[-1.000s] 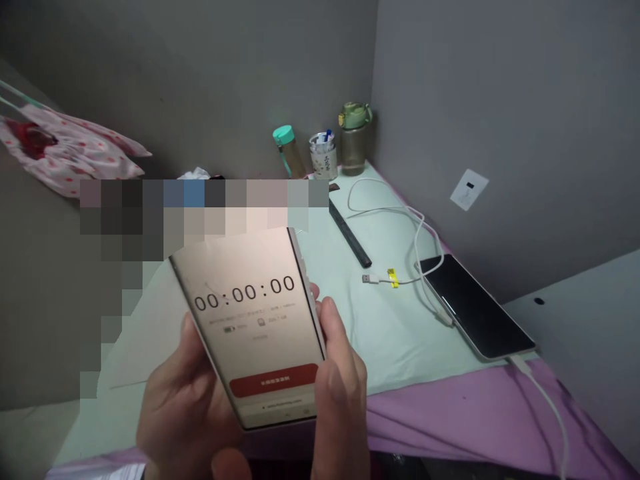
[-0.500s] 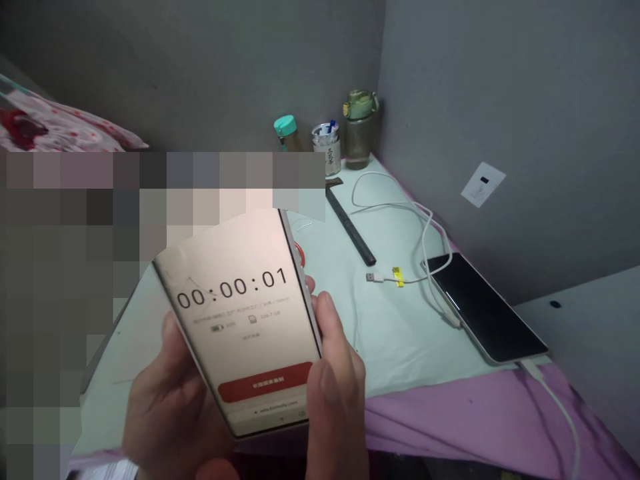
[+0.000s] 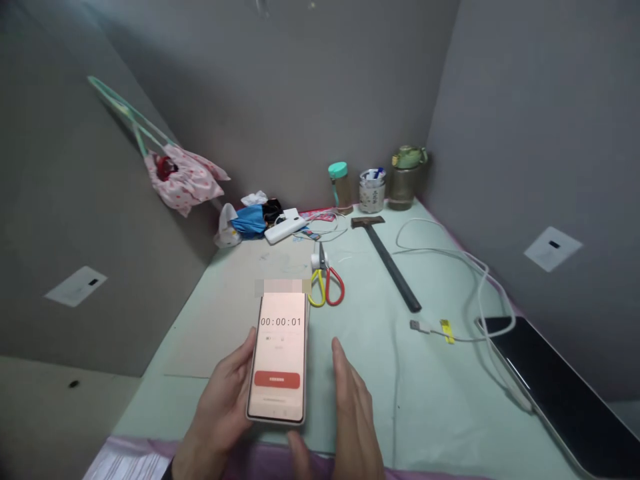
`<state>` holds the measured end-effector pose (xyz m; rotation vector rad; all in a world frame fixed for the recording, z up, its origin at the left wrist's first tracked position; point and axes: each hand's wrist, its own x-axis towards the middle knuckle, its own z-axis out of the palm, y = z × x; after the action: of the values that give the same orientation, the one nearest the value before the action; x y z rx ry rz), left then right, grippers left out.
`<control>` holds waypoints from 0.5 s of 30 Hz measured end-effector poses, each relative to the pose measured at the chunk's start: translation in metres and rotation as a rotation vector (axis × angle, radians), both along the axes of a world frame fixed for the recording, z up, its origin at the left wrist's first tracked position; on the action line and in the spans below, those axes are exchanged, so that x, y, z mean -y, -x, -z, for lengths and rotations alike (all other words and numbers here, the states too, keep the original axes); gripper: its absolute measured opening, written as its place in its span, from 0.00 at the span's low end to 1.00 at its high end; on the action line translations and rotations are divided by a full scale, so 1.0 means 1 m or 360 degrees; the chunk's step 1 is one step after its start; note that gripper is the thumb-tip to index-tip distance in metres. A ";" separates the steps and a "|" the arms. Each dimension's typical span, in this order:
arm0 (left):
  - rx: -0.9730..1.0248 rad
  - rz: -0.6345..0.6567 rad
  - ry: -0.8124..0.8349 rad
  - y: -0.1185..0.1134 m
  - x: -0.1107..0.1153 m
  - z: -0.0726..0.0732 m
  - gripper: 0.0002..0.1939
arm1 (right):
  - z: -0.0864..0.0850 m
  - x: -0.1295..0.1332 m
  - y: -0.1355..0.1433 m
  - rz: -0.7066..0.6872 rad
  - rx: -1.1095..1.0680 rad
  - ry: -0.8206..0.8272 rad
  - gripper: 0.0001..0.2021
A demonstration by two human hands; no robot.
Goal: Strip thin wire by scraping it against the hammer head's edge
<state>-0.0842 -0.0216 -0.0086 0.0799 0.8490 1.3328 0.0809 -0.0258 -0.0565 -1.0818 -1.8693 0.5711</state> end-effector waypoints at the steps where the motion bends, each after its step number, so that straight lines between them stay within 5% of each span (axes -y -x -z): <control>1: -0.0040 -0.0076 0.0065 0.007 0.002 0.003 0.25 | 0.007 0.001 0.001 -0.0003 0.0008 0.0016 0.37; 8: -0.0243 -0.0459 0.0296 0.052 0.010 0.015 0.19 | 0.048 0.001 0.006 -0.0051 0.0129 0.0040 0.34; 15: -0.0522 -0.0715 0.0302 0.090 0.013 0.031 0.13 | 0.069 -0.006 0.006 -0.0087 0.0183 -0.0003 0.31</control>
<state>-0.1746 -0.0344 -0.0395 -0.0463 1.3230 1.6762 0.0750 -0.0200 -0.1251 -1.0847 -2.0043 0.5481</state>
